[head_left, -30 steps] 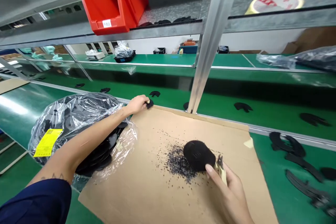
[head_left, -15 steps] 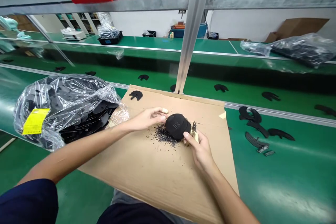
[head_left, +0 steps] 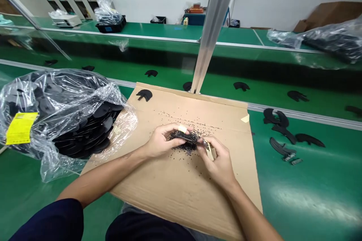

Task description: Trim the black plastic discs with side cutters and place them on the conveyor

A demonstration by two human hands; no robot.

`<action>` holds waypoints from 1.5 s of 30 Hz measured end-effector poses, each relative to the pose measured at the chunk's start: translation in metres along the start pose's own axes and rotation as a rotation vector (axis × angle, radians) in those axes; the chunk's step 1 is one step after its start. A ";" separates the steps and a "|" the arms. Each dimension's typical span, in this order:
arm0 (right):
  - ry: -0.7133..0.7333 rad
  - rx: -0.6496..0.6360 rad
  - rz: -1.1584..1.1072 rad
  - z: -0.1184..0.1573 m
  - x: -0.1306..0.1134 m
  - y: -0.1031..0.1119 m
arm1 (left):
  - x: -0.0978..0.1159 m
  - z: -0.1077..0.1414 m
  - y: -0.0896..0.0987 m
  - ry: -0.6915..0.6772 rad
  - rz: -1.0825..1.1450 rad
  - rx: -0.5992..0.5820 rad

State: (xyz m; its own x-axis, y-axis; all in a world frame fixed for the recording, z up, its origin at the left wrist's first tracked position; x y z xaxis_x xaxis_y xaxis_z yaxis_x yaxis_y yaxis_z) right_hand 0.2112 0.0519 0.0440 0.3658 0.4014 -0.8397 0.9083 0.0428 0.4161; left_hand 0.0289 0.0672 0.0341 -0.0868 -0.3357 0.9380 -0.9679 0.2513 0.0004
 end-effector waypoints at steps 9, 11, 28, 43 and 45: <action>0.132 0.017 0.176 0.000 -0.006 0.002 | 0.008 0.006 0.007 -0.126 -0.175 -0.009; 0.178 -0.010 0.193 0.002 -0.009 -0.001 | 0.008 0.006 0.006 -0.138 -0.186 -0.018; 0.143 0.058 0.149 0.005 -0.011 0.001 | 0.004 0.010 0.006 -0.115 -0.116 0.024; 0.355 0.037 0.227 0.010 -0.021 -0.001 | 0.009 0.011 -0.002 -0.182 -0.268 -0.030; 0.378 0.020 0.234 0.011 -0.022 -0.003 | 0.009 0.012 -0.003 -0.224 -0.366 -0.035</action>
State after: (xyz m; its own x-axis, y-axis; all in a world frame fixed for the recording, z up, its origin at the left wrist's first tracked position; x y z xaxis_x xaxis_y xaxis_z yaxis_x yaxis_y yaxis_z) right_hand 0.2024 0.0326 0.0574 0.4650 0.7049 -0.5356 0.8152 -0.1049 0.5696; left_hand 0.0279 0.0523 0.0378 0.2080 -0.5964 0.7753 -0.9361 0.1087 0.3347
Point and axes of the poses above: each hand's wrist, its own z-axis away from the middle knuckle, its own y-axis out of the back of the hand, x = y × z, the point moved 6 cm from there along -z, towards the middle knuckle, and after that the axes turned 2 degrees about x, right-handed, at the moved point
